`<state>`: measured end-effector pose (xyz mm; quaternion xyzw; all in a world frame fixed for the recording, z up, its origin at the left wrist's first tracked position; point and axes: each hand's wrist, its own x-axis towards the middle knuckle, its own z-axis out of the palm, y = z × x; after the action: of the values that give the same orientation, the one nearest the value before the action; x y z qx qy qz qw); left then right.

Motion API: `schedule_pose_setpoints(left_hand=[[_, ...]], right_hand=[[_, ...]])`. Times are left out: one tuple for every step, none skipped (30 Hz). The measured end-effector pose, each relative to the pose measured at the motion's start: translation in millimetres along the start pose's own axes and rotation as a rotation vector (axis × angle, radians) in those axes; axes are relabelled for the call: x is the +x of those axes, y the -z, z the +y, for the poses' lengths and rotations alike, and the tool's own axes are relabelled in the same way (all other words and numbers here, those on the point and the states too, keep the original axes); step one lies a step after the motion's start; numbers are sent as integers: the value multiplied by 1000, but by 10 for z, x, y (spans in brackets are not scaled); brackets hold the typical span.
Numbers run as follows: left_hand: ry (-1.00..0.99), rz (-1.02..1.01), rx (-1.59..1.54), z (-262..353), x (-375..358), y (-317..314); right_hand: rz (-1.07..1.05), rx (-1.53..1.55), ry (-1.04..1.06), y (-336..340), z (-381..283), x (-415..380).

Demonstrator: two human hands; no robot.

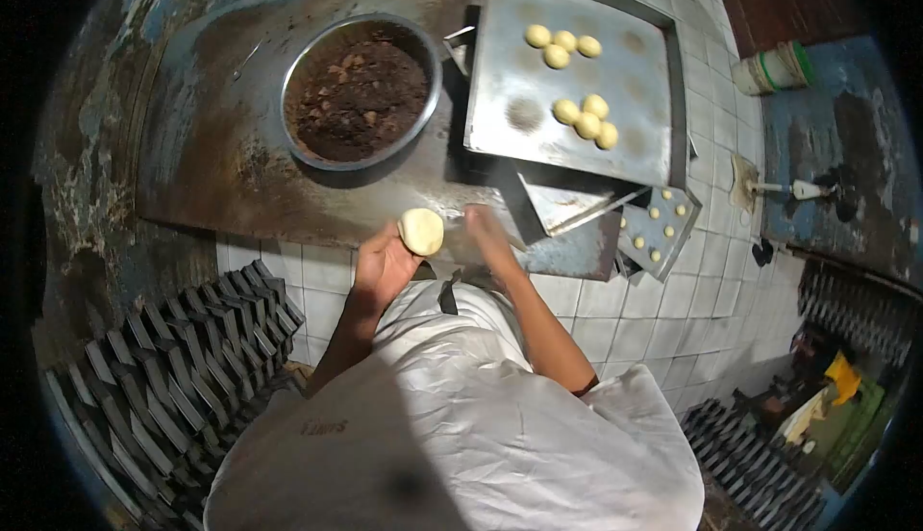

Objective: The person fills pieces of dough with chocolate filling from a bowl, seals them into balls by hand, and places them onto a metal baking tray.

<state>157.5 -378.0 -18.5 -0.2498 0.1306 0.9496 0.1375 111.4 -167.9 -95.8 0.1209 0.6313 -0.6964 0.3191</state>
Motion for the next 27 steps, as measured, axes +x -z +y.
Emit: schedule_pose_setpoints(left_hand=[[-11, 4, -16, 132, 5, 87], [-47, 57, -14, 266, 54, 201], [-79, 135, -9, 425, -13, 224], [-154, 223, 163, 504, 93, 430], [-156, 219, 137, 653, 150, 528], [-162, 316, 169, 852, 33, 507], [-174, 385, 202, 1027, 68, 598], [-202, 444, 140, 1139, 139, 778], [-192, 466, 125, 1317, 70, 801], [-194, 502, 152, 1462, 83, 879], [-187, 538, 180, 1574, 94, 981], [-191, 516, 202, 1664, 71, 1079], [-176, 508, 196, 1748, 101, 1078], [-170, 505, 170, 1850, 127, 1036], [-165, 502, 146, 1942, 147, 993], [-158, 492, 141, 1996, 166, 978], [-173, 475, 120, 2040, 173, 970], [-196, 462, 100, 2094, 170, 961], [-223, 450, 81, 2152, 172, 967], [-233, 449, 72, 2198, 153, 973], [-243, 455, 65, 2239, 130, 1002], [-272, 449, 44, 2261, 114, 1040], [-297, 441, 23, 2270, 99, 1066], [-298, 445, 16, 2275, 80, 1083], [-307, 437, -13, 2287, 82, 1100], [-316, 428, -37, 2297, 83, 1100], [-318, 425, -36, 2299, 92, 1088]], right_hand=[[143, -570, 118, 31, -9, 27], [358, -1215, 427, 216, 338, 172], [336, -1405, 277, 155, 288, 61], [333, -1486, 226, 293, 488, 165], [354, -1568, 186, 389, 626, 276], [294, -1580, 209, 315, 500, 140], [301, -1502, 304, 292, 411, 171], [264, -1388, 182, 138, 185, 197], [216, -1262, 46, -97, -168, 98], [199, -1288, 250, -259, -412, 135], [168, -1330, 325, -558, -780, 223], [122, -1330, 418, -932, -1207, 268], [73, -1446, 471, -1220, -1505, 400], [71, -1545, 483, -1484, -1660, 590], [0, -1650, 480, -1655, -1692, 854], [-75, -1716, 471, -1821, -1723, 1091], [-152, -1771, 573, -1878, -1594, 1368], [-213, -1852, 497, -2054, -1629, 1521], [-281, -1932, 502, -2050, -1487, 1727], [-321, -1943, 502, -2092, -1440, 1816], [-367, -1952, 500, -2128, -1387, 1876], [-378, -1954, 506, -2141, -1331, 1926], [-351, -1940, 436, -2139, -1292, 1953], [-324, -1924, 364, -2118, -1266, 1973], [-327, -1930, 367, -2060, -1257, 2016], [-314, -1764, 341, -1977, -1268, 2063], [-299, -1595, 316, -1901, -1307, 2116]])
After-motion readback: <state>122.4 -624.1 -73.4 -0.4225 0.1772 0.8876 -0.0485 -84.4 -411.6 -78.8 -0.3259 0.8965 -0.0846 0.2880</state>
